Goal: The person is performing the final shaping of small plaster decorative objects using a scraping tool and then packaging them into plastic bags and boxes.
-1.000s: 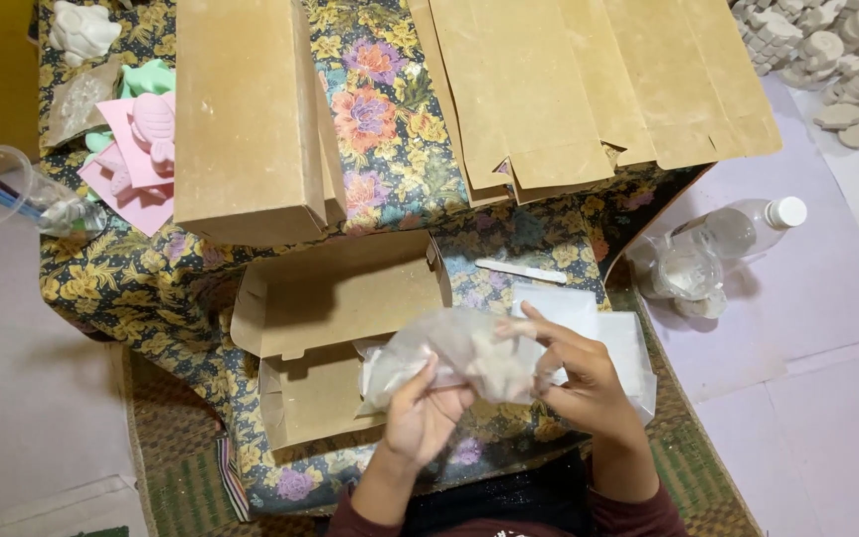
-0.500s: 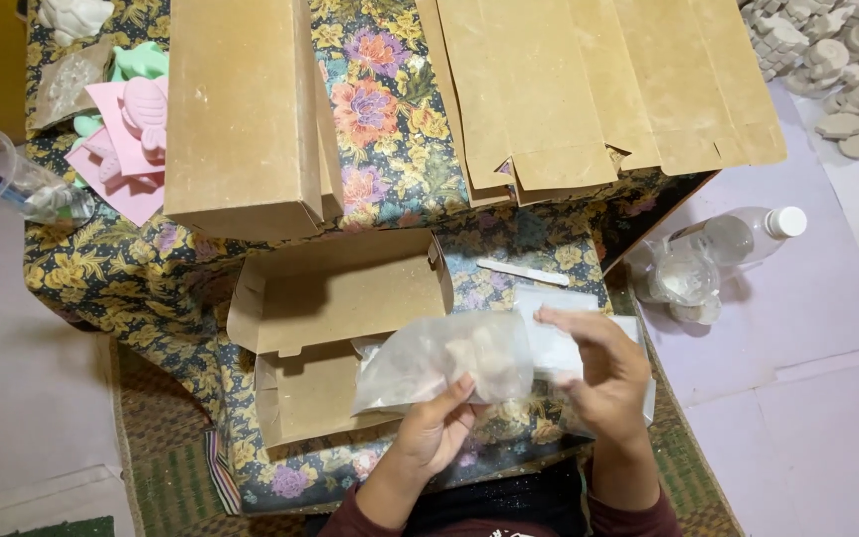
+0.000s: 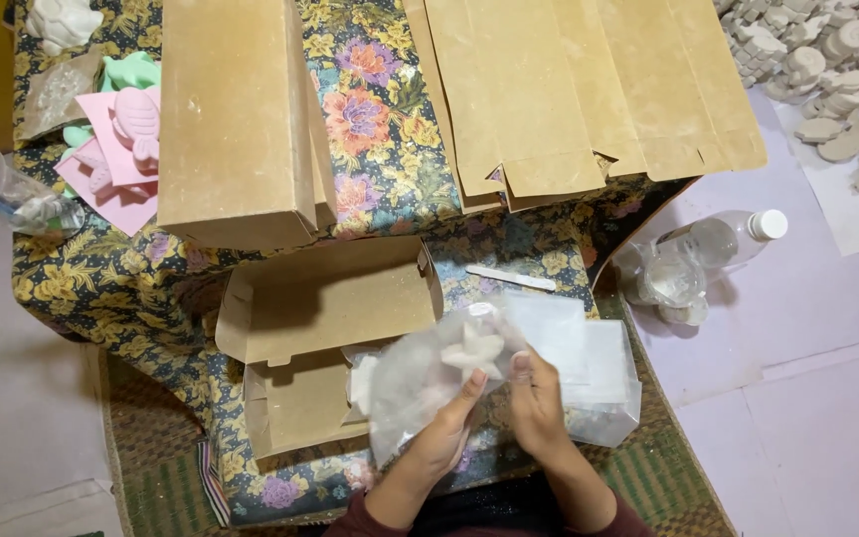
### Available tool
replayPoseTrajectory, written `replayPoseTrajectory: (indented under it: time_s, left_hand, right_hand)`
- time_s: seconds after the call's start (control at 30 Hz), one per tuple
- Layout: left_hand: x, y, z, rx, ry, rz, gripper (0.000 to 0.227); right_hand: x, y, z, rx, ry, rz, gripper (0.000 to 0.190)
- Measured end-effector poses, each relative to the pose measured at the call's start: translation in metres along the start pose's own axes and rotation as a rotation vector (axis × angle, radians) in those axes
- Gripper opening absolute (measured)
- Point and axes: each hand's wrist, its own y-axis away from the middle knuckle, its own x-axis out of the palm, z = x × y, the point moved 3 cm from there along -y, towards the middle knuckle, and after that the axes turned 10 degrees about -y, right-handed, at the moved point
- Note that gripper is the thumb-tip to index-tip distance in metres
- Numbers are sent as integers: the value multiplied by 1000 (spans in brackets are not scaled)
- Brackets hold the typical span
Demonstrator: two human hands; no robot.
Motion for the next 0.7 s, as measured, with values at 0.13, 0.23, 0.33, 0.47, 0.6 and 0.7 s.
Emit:
replayPoseTrajectory:
  time_s: [0.13,0.23,0.33,0.47,0.6,0.7]
  left_hand:
    - [5,10,-36,713,218,129,55]
    - [-3,5,-26,702,327,264,81]
    - [-4,17,-45,834,383,276,55]
    - [-13,15,-42,471,419,413,98]
    - [-28,-7,-9,549,42,181,30]
    - [-6,-5,-16,164,101,271,72]
  right_hand:
    - [-41,-11,-23,-12,149,-94,59]
    - [-55,-24,-9,-7,158,-134,65]
    - [-76,-28,-8,-95,125,-164,41]
    - [-78,-41,20,-146,-182,-131,36]
    - [-54,-46,57,26,-162,60,46]
    - [-46,-51,59,-37,195,58,51]
